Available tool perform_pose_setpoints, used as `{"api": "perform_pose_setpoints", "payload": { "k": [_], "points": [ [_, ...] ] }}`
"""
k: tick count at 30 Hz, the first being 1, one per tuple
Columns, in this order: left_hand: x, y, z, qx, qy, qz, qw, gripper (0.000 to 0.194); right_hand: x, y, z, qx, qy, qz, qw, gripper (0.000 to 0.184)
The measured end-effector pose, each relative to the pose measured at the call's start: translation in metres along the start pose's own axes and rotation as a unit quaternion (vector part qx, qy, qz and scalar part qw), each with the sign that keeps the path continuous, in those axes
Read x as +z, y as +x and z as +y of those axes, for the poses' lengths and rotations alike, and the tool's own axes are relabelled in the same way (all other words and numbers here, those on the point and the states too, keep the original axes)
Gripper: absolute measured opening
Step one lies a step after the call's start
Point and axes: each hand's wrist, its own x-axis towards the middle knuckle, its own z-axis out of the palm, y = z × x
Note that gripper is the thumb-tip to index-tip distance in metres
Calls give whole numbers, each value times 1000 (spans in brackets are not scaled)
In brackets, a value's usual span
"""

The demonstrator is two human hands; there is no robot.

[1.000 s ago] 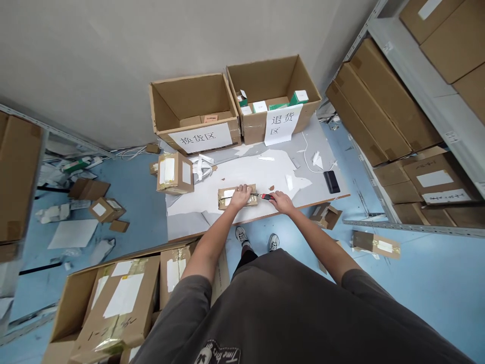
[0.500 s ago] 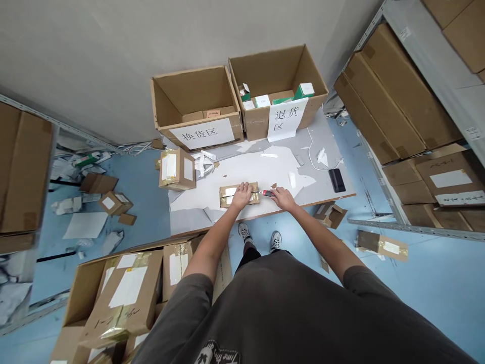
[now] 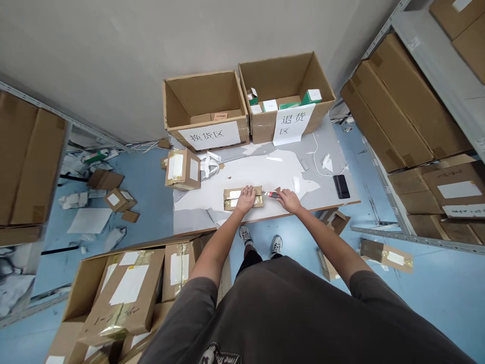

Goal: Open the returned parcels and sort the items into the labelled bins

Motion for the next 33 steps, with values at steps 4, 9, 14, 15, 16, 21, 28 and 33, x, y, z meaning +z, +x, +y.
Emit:
{"api": "perform_pose_setpoints", "payload": {
  "k": [4,9,14,15,16,21,28,33],
  "points": [
    [4,0,-4,-3,10,14,1000,55,-5,2,17,13,-22,13,1000,43],
    [8,1,-6,-11,-1,26,1000,51,-7,-23,39,25,-13,20,999,39],
    [-4,-1,-6,-18,-35,29,999,47,-11,-43,29,52,91,72,992,40],
    [-10,-2,-8,-13,-44,22,999,46,-13,-42,24,70,140,94,983,41],
    [-16,-4,-10,-8,-51,11,999,45,-15,-39,17,93,199,114,969,44],
    [-45,-15,-24,21,-56,-62,996,65,-29,-16,-21,180,536,178,805,57],
    [-63,-16,-32,34,0,-104,994,104,-51,7,-56,171,688,222,669,57],
    [-63,-2,-9,-137,-17,-41,990,99,-49,6,-31,229,664,251,667,59]
  ]
}}
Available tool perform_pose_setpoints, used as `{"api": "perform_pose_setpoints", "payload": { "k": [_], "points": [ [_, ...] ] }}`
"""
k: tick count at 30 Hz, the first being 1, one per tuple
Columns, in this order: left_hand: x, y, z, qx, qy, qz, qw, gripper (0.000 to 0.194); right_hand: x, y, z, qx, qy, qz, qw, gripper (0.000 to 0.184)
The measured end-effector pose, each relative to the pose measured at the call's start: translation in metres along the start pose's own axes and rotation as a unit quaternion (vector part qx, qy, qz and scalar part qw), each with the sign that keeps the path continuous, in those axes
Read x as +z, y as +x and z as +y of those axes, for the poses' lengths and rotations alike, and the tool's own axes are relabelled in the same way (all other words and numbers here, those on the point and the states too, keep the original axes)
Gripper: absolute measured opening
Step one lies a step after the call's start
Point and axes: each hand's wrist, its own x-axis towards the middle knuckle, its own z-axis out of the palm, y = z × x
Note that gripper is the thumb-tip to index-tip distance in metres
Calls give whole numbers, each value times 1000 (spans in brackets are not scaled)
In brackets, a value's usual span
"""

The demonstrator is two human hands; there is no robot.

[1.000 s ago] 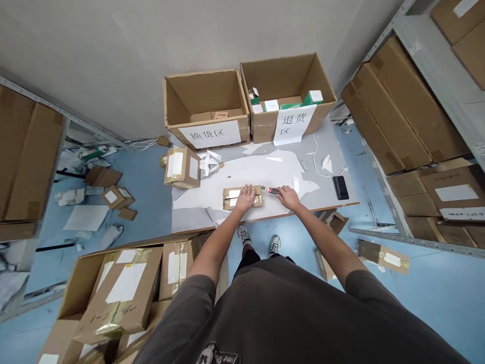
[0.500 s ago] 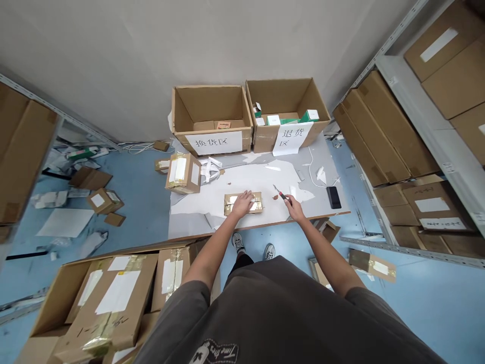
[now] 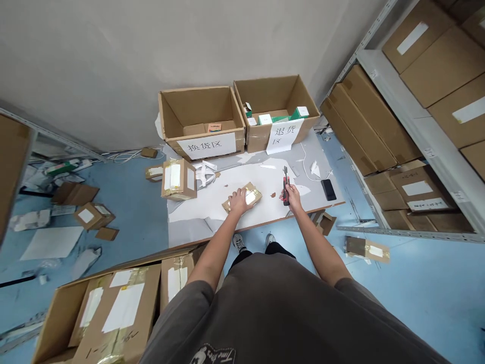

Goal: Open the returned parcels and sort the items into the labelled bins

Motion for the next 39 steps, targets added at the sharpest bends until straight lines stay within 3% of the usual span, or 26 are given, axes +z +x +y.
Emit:
{"api": "perform_pose_setpoints", "payload": {
  "k": [3,8,10,13,16,19,22,24,26,28,31,35,39],
  "points": [
    [3,2,22,-112,-29,27,993,95,-32,19,13,15,-58,67,996,58],
    [10,-3,30,-187,-96,25,977,64,-99,66,46,28,-203,165,965,54],
    [11,-8,24,-201,-118,13,972,60,-122,81,60,32,-288,147,946,54],
    [11,-17,16,-207,-118,3,971,59,-141,93,78,-18,-401,70,913,44],
    [8,-22,13,-212,-83,-4,974,63,-146,97,85,-46,-427,30,903,38],
    [6,-23,13,-193,-54,-32,979,85,-142,100,80,-55,-437,11,898,41],
    [7,-22,19,-191,-38,-55,979,98,-128,100,71,-67,-454,0,889,42],
    [10,-22,27,-208,-32,-58,976,97,-105,90,67,-77,-462,-10,884,48],
    [12,-22,38,-221,-26,-52,974,96,-69,71,67,-91,-462,-40,881,55],
    [12,-23,46,-219,-26,-44,974,98,-25,46,68,-116,-446,-133,877,58],
    [8,-25,47,-200,-44,-36,978,96,37,7,71,-123,-465,-209,852,60],
    [7,-38,24,-146,-109,-11,983,75,86,-26,71,-69,-544,-177,817,63],
    [15,-57,-9,-85,-181,5,980,82,105,-42,71,-56,-603,-128,786,75]
  ]
}}
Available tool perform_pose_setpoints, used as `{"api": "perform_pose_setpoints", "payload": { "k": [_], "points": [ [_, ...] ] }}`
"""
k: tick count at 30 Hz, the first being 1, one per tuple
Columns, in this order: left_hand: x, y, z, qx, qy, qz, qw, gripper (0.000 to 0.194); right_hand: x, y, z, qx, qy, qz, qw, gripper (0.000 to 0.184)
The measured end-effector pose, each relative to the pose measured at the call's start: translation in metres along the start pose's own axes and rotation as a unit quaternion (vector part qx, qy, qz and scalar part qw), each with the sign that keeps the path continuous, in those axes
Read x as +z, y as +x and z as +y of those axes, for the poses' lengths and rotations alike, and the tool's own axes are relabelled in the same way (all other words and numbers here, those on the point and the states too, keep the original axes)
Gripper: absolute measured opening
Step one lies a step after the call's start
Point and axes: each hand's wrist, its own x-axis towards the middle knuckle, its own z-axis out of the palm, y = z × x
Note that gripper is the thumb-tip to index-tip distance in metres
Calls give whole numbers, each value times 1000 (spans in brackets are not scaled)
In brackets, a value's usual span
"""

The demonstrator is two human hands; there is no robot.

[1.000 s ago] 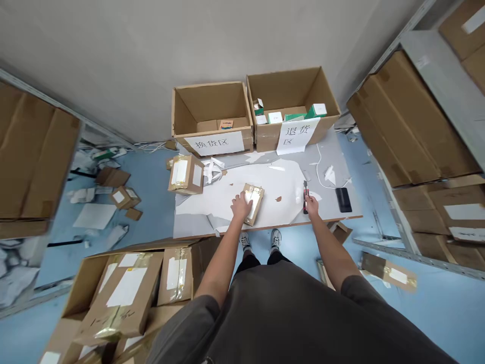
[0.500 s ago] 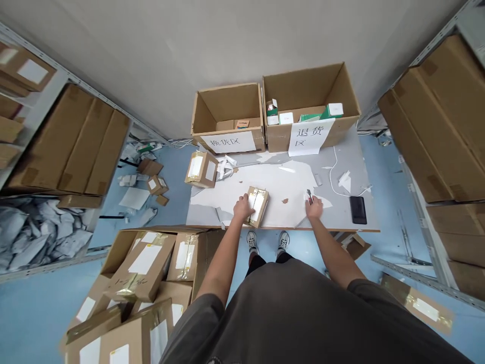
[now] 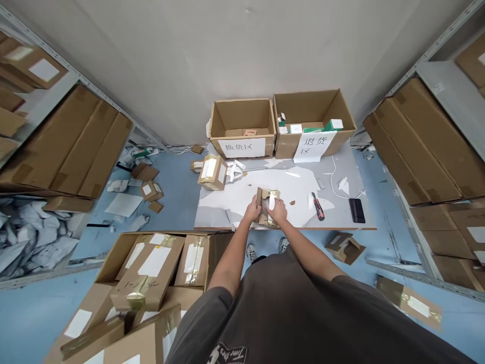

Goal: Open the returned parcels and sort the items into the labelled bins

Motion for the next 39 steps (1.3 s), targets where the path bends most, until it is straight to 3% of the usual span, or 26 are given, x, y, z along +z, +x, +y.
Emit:
{"api": "perform_pose_setpoints", "payload": {
  "k": [3,5,9,11,14,18,21,24,26,31,34,38,39],
  "points": [
    [-1,-9,-17,23,23,55,998,85,4,-6,-10,8,-38,8,999,82],
    [-3,-12,-20,52,69,78,993,74,5,-10,-12,4,-49,17,999,81],
    [-5,-9,-12,155,137,13,978,52,-2,-15,1,-48,-24,40,998,74],
    [-4,-6,-7,173,140,-18,975,47,-9,-16,18,-65,1,51,997,77],
    [1,-1,0,156,131,-19,979,40,-20,-18,48,-52,9,46,998,77],
    [2,3,4,139,150,-31,978,42,-23,-20,71,-21,-31,-7,999,64],
    [1,6,4,135,167,-51,975,55,-18,-19,73,-24,-67,-34,997,75],
    [4,9,7,121,187,-49,974,41,-12,-18,71,-33,-102,-54,993,105],
    [11,10,12,103,195,-35,975,37,-9,-18,70,-38,-104,-64,992,113],
    [28,10,22,60,201,-15,978,40,-9,-16,71,-48,-59,-86,993,109],
    [19,10,16,67,176,-37,982,37,-9,-14,72,-40,-46,-89,994,102],
    [0,1,-4,135,157,-114,972,33,-4,-13,74,-43,-39,-81,995,95],
    [-1,-3,-10,149,164,-131,966,49,-3,-13,75,-46,-38,-78,995,95]
  ]
}}
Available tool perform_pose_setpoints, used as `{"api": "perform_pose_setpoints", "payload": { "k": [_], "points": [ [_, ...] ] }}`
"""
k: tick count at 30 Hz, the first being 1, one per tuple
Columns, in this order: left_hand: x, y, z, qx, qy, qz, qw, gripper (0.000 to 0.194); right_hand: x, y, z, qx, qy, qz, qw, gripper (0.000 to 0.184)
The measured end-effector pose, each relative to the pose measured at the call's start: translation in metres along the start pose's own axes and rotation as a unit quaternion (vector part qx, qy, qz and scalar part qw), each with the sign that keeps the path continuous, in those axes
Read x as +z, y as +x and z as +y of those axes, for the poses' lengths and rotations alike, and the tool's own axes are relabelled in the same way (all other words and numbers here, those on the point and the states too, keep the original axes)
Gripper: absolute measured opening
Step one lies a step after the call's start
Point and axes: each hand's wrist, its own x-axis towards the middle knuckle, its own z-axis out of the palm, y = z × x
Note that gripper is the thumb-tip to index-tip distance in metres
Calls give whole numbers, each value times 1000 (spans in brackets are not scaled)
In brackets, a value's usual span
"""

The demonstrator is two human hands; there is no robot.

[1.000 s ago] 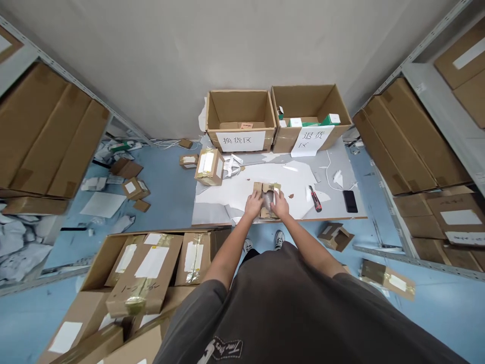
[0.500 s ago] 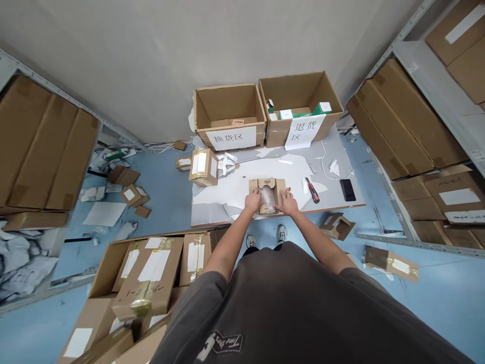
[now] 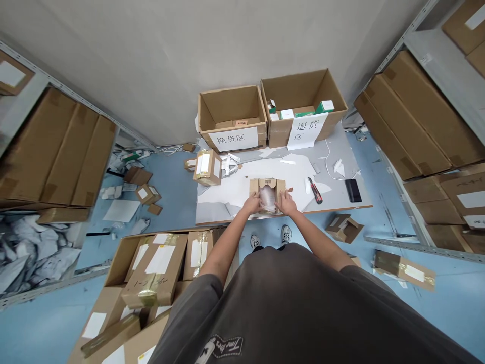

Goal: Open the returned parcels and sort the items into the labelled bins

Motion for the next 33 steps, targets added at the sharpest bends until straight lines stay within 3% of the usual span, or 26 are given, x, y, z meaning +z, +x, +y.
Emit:
{"api": "perform_pose_setpoints", "payload": {
  "k": [3,5,9,13,16,20,23,25,30,33],
  "points": [
    [16,-14,-4,16,37,2,999,112,2,0,2,-11,-6,24,1000,94],
    [31,-18,-1,8,53,36,998,119,-1,3,1,-19,-25,46,998,89],
    [50,-16,6,-9,55,84,995,107,-21,22,-16,-38,-92,77,992,72],
    [55,-14,9,-9,58,99,993,99,-48,51,-40,-69,-163,114,978,56],
    [56,-15,9,-18,57,113,992,93,-66,68,-46,-123,-180,103,970,44],
    [58,-16,13,-12,51,123,991,59,-88,86,-44,-166,-167,78,969,45],
    [61,-16,16,2,46,126,991,28,-98,105,-46,-128,-149,59,979,50],
    [63,-15,18,2,44,124,991,20,-101,122,-51,-80,-133,38,987,51],
    [67,-15,19,-15,40,127,991,32,-96,163,-59,23,-111,-28,993,57],
    [66,-16,20,-21,40,123,991,40,-95,165,-57,39,-110,-26,993,64]
  ]
}}
